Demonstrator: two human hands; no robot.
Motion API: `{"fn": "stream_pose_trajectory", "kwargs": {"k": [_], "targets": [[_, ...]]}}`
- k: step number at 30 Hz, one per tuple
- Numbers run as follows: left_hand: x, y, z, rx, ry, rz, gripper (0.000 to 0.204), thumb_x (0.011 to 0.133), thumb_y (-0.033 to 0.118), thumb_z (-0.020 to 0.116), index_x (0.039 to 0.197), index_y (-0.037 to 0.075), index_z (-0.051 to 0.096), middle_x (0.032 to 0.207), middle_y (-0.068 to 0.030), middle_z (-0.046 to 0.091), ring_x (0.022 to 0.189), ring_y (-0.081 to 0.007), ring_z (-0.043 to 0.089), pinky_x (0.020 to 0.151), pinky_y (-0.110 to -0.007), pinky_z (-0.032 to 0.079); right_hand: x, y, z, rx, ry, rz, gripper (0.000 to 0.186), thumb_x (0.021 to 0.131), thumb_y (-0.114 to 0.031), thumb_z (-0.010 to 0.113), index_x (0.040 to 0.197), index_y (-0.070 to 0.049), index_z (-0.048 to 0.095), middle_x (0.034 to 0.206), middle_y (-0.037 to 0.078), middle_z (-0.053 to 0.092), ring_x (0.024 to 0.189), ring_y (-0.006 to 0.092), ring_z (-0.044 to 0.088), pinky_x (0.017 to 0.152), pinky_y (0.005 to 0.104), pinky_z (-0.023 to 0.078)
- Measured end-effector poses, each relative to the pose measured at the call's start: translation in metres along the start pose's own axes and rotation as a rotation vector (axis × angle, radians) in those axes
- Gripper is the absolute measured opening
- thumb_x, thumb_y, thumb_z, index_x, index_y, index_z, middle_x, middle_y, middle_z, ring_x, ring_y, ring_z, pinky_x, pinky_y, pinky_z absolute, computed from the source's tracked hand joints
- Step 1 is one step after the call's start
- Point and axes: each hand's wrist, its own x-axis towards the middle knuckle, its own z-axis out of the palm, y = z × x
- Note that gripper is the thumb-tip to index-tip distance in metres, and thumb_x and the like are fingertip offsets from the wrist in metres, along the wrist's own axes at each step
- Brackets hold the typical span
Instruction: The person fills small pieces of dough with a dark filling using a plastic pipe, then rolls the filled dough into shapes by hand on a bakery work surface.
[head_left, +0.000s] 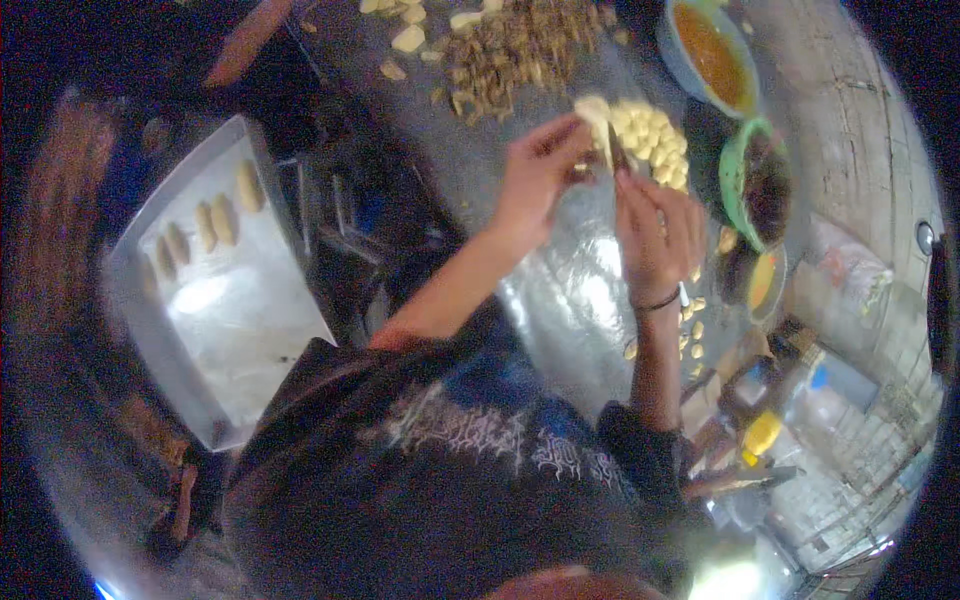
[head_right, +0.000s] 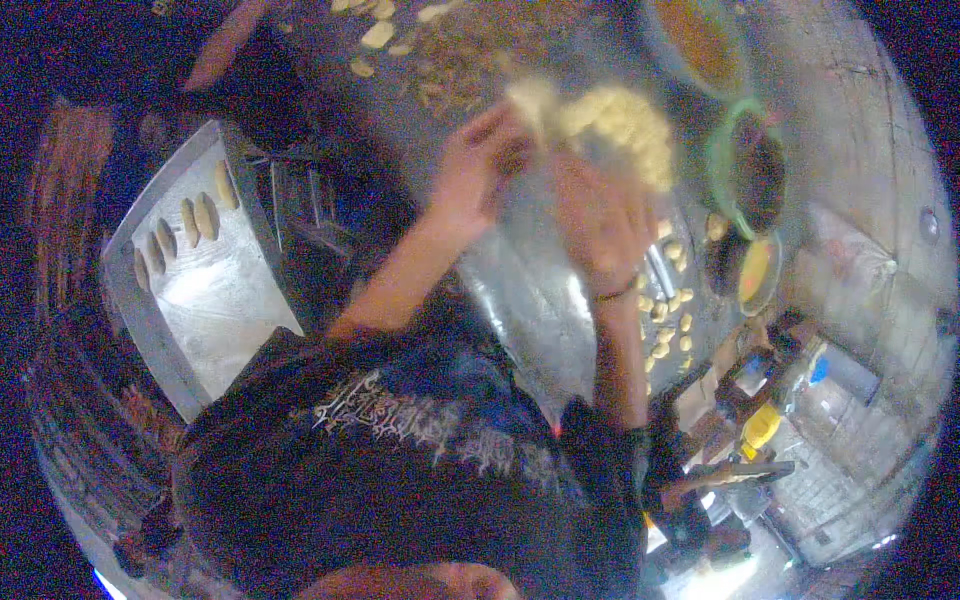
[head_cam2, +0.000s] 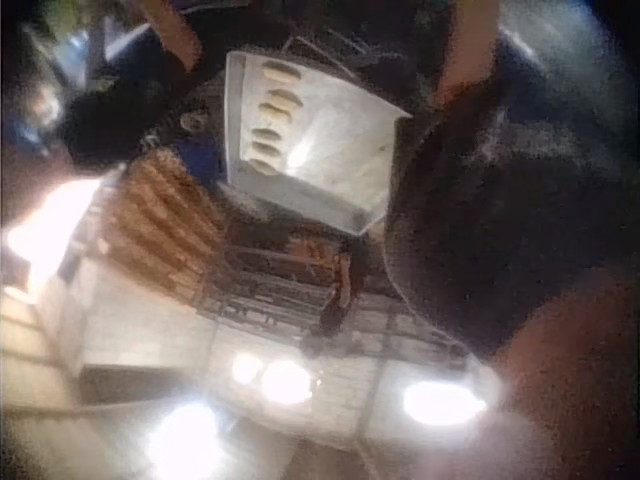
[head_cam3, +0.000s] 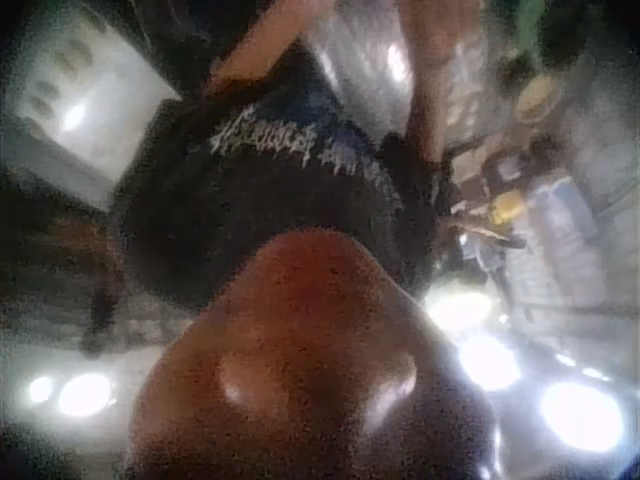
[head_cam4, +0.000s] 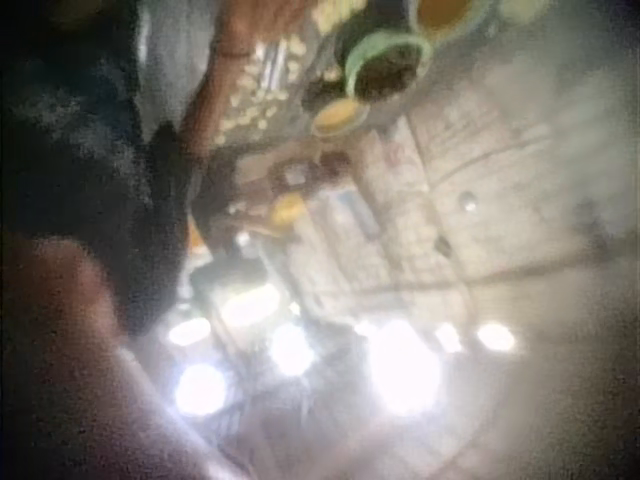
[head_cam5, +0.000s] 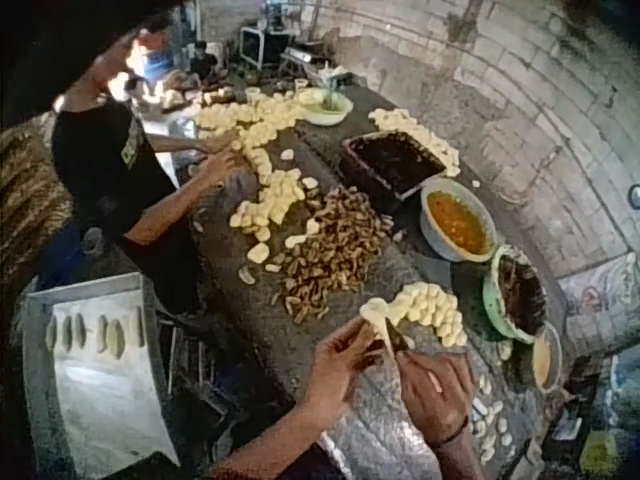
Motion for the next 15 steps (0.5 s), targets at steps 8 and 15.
{"fn": "stream_pose_trajectory", "kwargs": {"k": [8,15], "targets": [[0.033,0.017,0.002,-0.083,-0.008,0.0,0.035,0.095,0.013,0.062,0.124,-0.004,0.055,0.117,-0.0093,0.063,0.098,-0.0183,0.065,0.087,-0.032,0.058,0.034,0.025,0.023,0.114,-0.126,-0.059,0.03,0.068,-0.001,0.082,0.096,-0.01,0.075,0.092,0.002,0.07,0.081,0.0186,0.064,0.072,0.0316,0.049],[0.06,0.022,-0.028,-0.442,-0.458,0.036,0.053,0.092,0.023,0.067,0.138,0.011,0.042,0.128,-0.0075,0.057,0.118,-0.0241,0.058,0.098,-0.046,0.053,0.051,0.038,0.036,0.608,-0.034,0.132,0.022,0.08,-0.003,0.068,0.101,0.001,0.071,0.102,0.016,0.069,0.091,0.0227,0.066,0.083,0.0338,0.049]]}}
